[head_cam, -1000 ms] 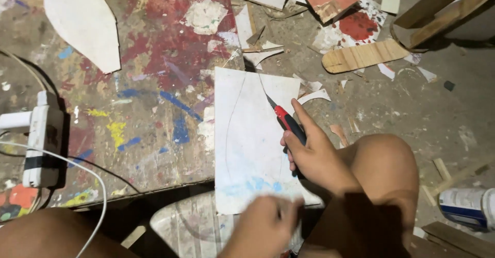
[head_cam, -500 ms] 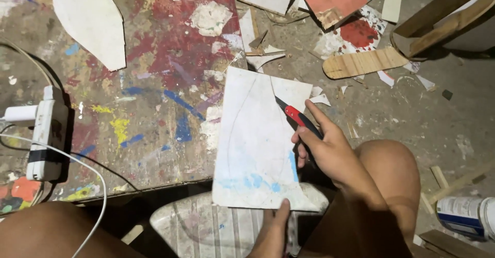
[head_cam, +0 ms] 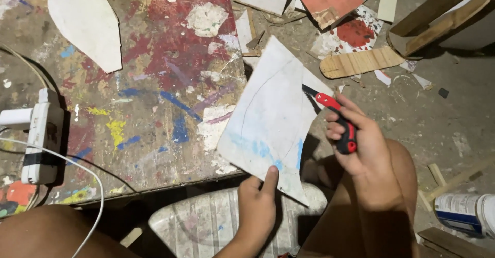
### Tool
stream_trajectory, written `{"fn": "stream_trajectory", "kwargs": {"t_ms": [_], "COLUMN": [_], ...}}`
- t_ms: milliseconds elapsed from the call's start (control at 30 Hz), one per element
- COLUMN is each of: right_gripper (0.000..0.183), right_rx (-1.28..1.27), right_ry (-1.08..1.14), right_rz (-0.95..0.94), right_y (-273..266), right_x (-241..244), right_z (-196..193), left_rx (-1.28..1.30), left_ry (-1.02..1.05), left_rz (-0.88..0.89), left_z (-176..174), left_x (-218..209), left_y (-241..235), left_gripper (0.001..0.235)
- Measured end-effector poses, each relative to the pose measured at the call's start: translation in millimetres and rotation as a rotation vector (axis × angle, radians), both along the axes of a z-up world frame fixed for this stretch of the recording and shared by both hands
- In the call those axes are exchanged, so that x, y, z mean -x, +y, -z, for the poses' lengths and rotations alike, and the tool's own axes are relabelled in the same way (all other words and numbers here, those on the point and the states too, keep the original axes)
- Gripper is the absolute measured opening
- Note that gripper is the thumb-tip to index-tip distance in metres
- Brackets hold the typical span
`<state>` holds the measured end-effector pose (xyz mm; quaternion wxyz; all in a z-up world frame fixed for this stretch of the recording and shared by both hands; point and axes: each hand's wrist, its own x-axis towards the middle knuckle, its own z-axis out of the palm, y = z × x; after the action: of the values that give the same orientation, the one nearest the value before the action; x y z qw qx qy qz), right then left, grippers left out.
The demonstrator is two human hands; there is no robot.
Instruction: Using a utility knife to cut a specific shape out of a white sheet of material on a workbench.
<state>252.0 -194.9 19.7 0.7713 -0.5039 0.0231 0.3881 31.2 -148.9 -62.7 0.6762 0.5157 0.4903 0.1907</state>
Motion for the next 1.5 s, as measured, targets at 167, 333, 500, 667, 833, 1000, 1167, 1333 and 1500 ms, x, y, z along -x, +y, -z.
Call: {"fn": "stream_trajectory", "kwargs": {"t_ms": [167, 333, 500, 667, 833, 1000, 1167, 1333, 1500], "right_gripper": [0.044, 0.033, 0.042, 0.020, 0.022, 0.021, 0.032, 0.048, 0.049], "right_rx": [-0.097, -0.351, -0.014, 0.290, 0.313, 0.300, 0.767, 1.329, 1.257], "right_ry": [0.113, 0.028, -0.363, -0.191, -0.267, -0.516, -0.974, -1.280, -1.348], "right_rz": [0.107, -0.012, -0.246, -0.309, -0.458, -0.431, -0.331, -0.474, -0.575], "right_y": [-9.1, -17.3, -19.4, 10.7, 23.9, 26.2, 23.1, 28.1, 48.5], "right_x": [-13.6, -9.7, -14.5, 20.1, 26.2, 14.3, 2.4, 0.8, -14.7], "right_z": [-10.2, -41.3, -24.6, -3.2, 7.1, 22.8, 35.3, 39.1, 29.4], "left_rx": [-0.126, -0.009, -0.547, -0.935, -0.484, -0.266, -0.257, -0.728, -0.910], "left_ry": [0.032, 0.003, 0.014, -0.033, 0.104, 0.113, 0.168, 0.075, 0.069], "left_rz": [0.044, 0.052, 0.046, 0.013, -0.373, -0.459, -0.430, -0.360, -0.289], "left_z": [-17.8, -50.7, -56.9, -67.8, -62.4, -63.6, -52.6, -66.3, -81.3], "left_x": [-7.8, -3.4, 24.7, 38.1, 30.1, 34.7, 30.4, 25.2, 37.1], "left_y": [14.4, 31.8, 76.6, 94.9, 116.0, 138.8, 141.9, 134.2, 149.1], "left_gripper": [0.069, 0.061, 0.049, 0.045, 0.041, 0.055, 0.054, 0.034, 0.027]}}
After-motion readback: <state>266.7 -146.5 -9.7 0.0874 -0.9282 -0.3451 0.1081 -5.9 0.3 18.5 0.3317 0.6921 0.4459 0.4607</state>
